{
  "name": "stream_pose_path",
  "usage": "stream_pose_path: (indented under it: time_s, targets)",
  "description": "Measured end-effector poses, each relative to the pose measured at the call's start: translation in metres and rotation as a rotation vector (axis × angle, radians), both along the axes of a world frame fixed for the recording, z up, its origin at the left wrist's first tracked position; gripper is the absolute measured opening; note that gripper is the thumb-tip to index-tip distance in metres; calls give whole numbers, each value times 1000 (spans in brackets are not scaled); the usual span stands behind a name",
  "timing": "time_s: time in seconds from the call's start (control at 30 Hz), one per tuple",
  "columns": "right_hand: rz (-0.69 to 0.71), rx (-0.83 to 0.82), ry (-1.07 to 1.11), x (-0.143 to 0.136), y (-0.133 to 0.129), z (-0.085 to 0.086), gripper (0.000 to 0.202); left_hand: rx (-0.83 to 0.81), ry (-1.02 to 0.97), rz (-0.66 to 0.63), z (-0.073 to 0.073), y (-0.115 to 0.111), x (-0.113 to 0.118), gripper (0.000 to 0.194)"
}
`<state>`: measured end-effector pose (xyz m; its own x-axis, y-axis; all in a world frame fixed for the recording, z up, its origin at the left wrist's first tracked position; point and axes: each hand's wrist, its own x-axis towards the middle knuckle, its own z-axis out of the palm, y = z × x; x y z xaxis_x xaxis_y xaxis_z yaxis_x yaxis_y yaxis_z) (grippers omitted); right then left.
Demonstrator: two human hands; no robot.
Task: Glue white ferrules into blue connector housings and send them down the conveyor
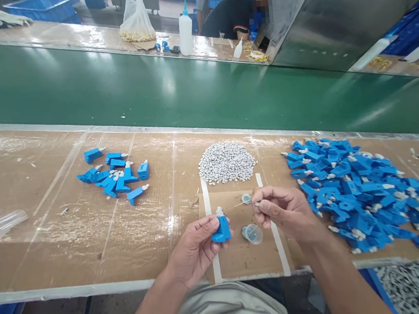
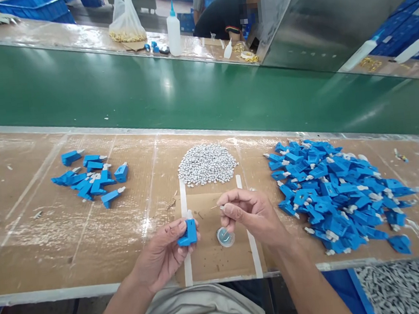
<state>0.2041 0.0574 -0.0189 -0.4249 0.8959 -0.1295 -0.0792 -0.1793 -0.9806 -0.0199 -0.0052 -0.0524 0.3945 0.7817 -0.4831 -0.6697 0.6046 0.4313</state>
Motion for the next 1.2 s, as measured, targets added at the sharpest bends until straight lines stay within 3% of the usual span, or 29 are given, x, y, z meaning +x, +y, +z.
stream_pose_path:
  time_s: [0.17,0.43,0.63,0.87,1.2]
  targets:
    - [-78,-34,197,-6,-21,0,17,47,8,-44,10,0,15,28]
    - [-278,-116,243,-3,-32,-4,18,139,49,-85,24,3,31,29]
    - [-197,-117,170,-3,-39,0,13,268,105,-77,29,2,36,29]
    - [-177,-48,-45,-9,-49,3,18,461,232,-48,18,-1,36,28]
    - [-216,37,-155,-15,-50,1,17,463,312,7,20,1,36,31]
